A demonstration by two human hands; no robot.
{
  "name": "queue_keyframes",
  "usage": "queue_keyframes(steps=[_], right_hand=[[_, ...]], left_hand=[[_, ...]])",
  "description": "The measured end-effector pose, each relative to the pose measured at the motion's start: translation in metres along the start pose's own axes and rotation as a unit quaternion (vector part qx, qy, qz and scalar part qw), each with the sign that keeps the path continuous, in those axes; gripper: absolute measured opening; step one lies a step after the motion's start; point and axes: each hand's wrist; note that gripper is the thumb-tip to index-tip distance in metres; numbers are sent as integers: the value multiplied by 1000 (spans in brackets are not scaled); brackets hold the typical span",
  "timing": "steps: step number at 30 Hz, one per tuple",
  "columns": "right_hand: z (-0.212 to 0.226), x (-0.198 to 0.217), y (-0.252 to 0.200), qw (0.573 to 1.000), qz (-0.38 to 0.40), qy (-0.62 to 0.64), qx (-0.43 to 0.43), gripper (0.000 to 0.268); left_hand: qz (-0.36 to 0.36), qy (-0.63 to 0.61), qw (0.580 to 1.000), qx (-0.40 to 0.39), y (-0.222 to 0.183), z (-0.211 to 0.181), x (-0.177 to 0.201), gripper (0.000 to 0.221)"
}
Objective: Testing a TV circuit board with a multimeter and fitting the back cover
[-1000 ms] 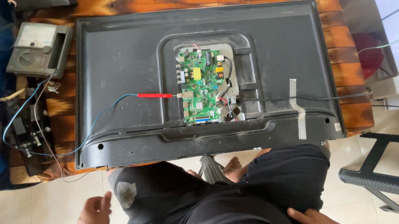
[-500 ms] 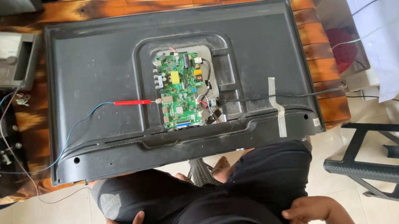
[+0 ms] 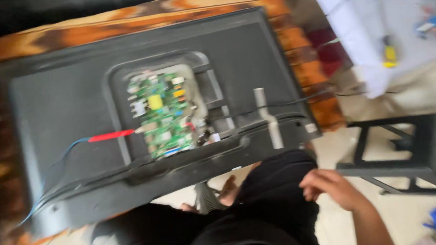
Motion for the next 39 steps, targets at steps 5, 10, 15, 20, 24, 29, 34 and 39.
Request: queue_keyframes(steps=[5, 10, 15, 20, 24, 29, 34, 39], right_hand=[[-77, 105, 99, 952, -96, 198, 212, 34], [-112, 122, 150, 953, -128, 122, 245, 57], [-71, 103, 155, 949, -235, 158, 136, 29], [-78, 128, 179, 964, -109, 223, 97, 39], [-23, 29, 93, 930, -189, 240, 205, 16], [-37, 44, 116, 919, -213, 267, 198, 9], [-70, 102, 178, 933, -193, 280, 121, 11], [-106, 162, 238, 950, -163, 260, 54, 19]], left_hand=[[-186, -196, 963, 3, -67, -171, -26, 22], [-175, -226, 958, -5, -62, -214, -21, 35], [-158, -78, 984, -17, -49, -216, -16, 50], [-154, 46, 985, -66, -24, -202, -7, 52], [-168, 175, 964, -105, -18, -211, -2, 47], [-166, 232, 953, -103, 3, -208, -4, 45], [-170, 257, 949, -67, 2, -220, -3, 47], [-171, 226, 957, -55, 5, -200, -2, 45]])
Point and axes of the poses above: each hand's wrist, its own y-axis towards the middle knuckle, its own x-axis out of the back of the hand, z = x × y, and after that the axes turned 10 degrees about y, right-handed
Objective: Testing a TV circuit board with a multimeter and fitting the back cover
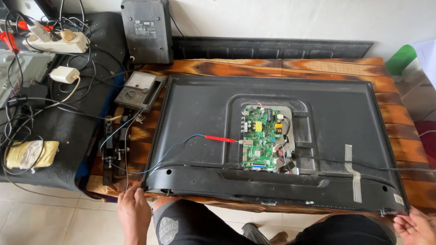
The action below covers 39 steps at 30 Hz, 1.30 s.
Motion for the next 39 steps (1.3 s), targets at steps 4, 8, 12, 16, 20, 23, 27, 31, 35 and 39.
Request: queue_keyframes(steps=[4, 8, 12, 16, 20, 23, 27, 31, 35, 39], right_hand=[[22, -9, -8, 994, -62, -18, -84, 31], [14, -35, -72, 998, -56, -1, 10, 28], [19, -93, -156, 978, -59, 75, 185, 7], [18, -75, -145, 974, 66, 151, 153, 11], [32, -102, -168, 982, 6, 110, 152, 12], [50, -120, -185, 982, -17, 109, 150, 20], [71, -119, -189, 981, 11, 95, 168, 29], [99, -114, -198, 984, 31, 63, 165, 31], [130, -123, -212, 977, 42, 51, 202, 30], [160, -135, -223, 972, 52, 10, 227, 30]], left_hand=[[14, 4, 1000, 2, -15, -3, 10, 46], [25, -87, 994, 54, -36, -22, 24, 42], [38, -453, 877, 158, -45, -21, -2, 45], [16, -544, 813, 207, -46, -28, -14, 38], [17, -515, 832, 205, -41, -26, -14, 27], [19, -528, 827, 193, -38, -30, -7, 21], [26, -547, 820, 168, -33, -40, 11, 21], [25, -550, 822, 143, -42, -58, 39, 19], [28, -585, 806, 91, -43, -68, 57, 26], [25, -620, 781, 71, -39, -84, 72, 30]])
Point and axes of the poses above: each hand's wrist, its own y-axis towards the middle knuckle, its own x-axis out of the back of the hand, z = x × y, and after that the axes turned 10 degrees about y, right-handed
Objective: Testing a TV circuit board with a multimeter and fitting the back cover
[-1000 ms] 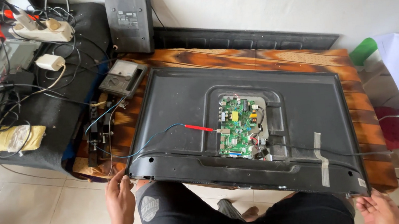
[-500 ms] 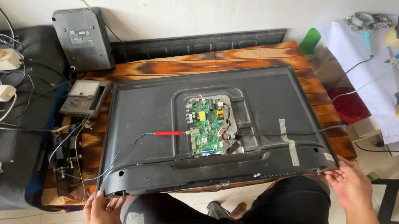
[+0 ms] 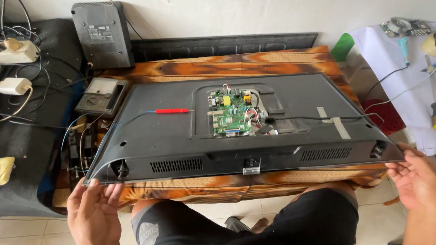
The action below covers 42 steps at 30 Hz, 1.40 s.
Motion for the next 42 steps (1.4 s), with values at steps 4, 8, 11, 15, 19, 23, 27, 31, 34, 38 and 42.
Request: queue_keyframes(steps=[4, 8, 11, 15, 19, 23, 27, 31, 34, 38, 42], right_hand=[[24, -27, -11, 999, -43, 26, 15, 24], [25, -28, -7, 996, -74, 45, 17, 14], [31, -33, -8, 997, -62, 38, 20, 17], [51, -46, -15, 999, -43, 19, 21, 24], [71, -57, 4, 999, -32, 35, 21, 25], [95, -71, 24, 997, -38, 60, 2, 19], [97, -53, 95, 994, -48, 97, -21, 24], [71, 2, 191, 993, 29, 108, 26, 19], [95, -30, 166, 995, -13, 99, 10, 17], [121, -71, 126, 996, -51, 76, 10, 32], [140, -103, 86, 996, -47, 79, 18, 38]], left_hand=[[-1, -13, 1000, 2, -6, -16, -14, 29], [-5, -15, 1000, -6, -6, -16, -17, 33], [-12, 0, 1000, -13, -6, -19, -24, 39], [-5, 25, 999, -34, -8, -27, -32, 59], [33, 38, 997, -65, -11, -50, -60, 65], [-5, 72, 993, -98, -5, -62, -85, 74], [49, 63, 979, -188, 6, -71, -105, 81], [83, -10, 975, -205, 16, -69, -124, 106], [119, 21, 962, -245, 28, -62, -131, 126], [136, 49, 941, -305, 51, -44, -136, 137], [103, 61, 927, -355, 60, -27, -140, 140]])
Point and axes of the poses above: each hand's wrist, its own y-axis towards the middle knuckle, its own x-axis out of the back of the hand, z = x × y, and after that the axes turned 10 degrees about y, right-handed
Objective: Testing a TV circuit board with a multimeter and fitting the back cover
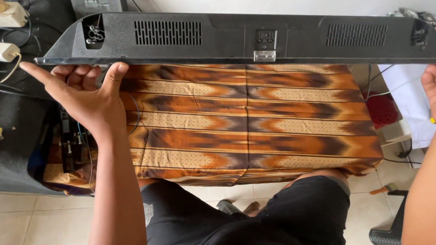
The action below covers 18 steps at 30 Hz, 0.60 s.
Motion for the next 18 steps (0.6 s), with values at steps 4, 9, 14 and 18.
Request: queue_keyframes(steps=[4, 9, 14, 18], right_hand=[[6, -14, -22, 1000, 14, -4, 26, 50], [9, -27, -48, 998, -11, 31, 52, 15], [6, -20, -49, 999, 2, 6, 53, 15], [2, -24, -60, 998, -15, 26, 52, 16]], left_hand=[[-50, -6, 998, 22, -19, -26, -30, 116], [-15, -178, 941, 287, -43, -73, -64, 20], [-33, -202, 917, 342, -53, -101, -61, 17], [17, -215, 884, 413, -56, -130, -61, 35]])
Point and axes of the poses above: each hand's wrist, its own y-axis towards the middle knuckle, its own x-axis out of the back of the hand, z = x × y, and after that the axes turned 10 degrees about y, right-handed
